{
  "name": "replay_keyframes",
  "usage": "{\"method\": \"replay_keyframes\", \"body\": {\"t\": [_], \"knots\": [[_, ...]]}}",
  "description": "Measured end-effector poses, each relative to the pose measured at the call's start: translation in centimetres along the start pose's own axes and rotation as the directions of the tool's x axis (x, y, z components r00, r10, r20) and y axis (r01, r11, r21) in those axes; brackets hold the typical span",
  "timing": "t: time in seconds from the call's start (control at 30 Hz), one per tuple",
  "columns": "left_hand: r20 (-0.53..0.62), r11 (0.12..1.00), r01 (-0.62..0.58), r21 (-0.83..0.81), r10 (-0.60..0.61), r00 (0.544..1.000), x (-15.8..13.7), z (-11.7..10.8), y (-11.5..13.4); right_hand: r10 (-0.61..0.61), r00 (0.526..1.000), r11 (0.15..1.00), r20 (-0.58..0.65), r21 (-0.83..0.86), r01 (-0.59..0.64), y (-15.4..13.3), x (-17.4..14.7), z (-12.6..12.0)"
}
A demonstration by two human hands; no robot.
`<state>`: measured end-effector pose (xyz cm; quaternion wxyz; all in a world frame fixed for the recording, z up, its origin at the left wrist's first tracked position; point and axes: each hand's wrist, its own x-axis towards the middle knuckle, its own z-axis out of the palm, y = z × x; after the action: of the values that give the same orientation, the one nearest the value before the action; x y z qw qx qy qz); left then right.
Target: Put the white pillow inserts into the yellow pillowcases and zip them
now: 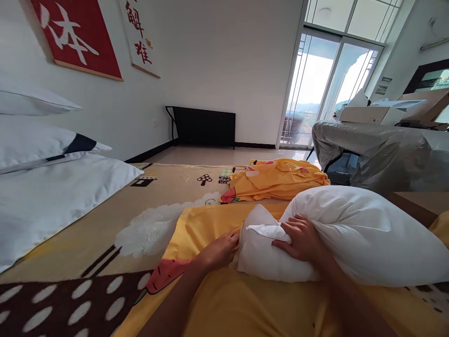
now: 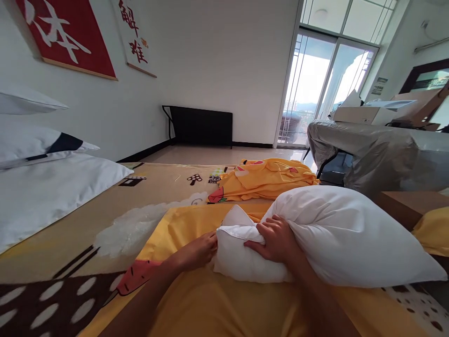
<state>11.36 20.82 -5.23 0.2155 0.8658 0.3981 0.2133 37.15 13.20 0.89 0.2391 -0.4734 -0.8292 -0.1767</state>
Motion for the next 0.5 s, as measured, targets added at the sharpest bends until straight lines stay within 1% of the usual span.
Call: {"method": "replay_keyframes", "body": {"t": [0.1,0.2,0.33,0.5], "knots": [[0.088,0.997,-0.020,0.074,0.013,0.996,0.17,0.08,-0.28,0.006,1.000,1.000,0.012,-0.004,-0.006,-0.04,0.00,0.03],[0.088,0.987,0.008,0.158,-0.022,0.996,0.34,0.26,-0.17,0.001,1.000,1.000,0.009,-0.007,-0.001,0.02,0.04,0.04],[0.087,0.965,0.041,0.261,-0.065,0.994,0.67,0.61,0.12,-0.014,1.000,1.000,-0.024,-0.012,0.014,0.17,0.10,0.05],[0.098,0.942,0.048,0.333,-0.085,0.991,0.96,0.74,-0.12,0.012,1.000,0.999,-0.026,-0.038,-0.013,-0.47,-0.05,0.39]]}}
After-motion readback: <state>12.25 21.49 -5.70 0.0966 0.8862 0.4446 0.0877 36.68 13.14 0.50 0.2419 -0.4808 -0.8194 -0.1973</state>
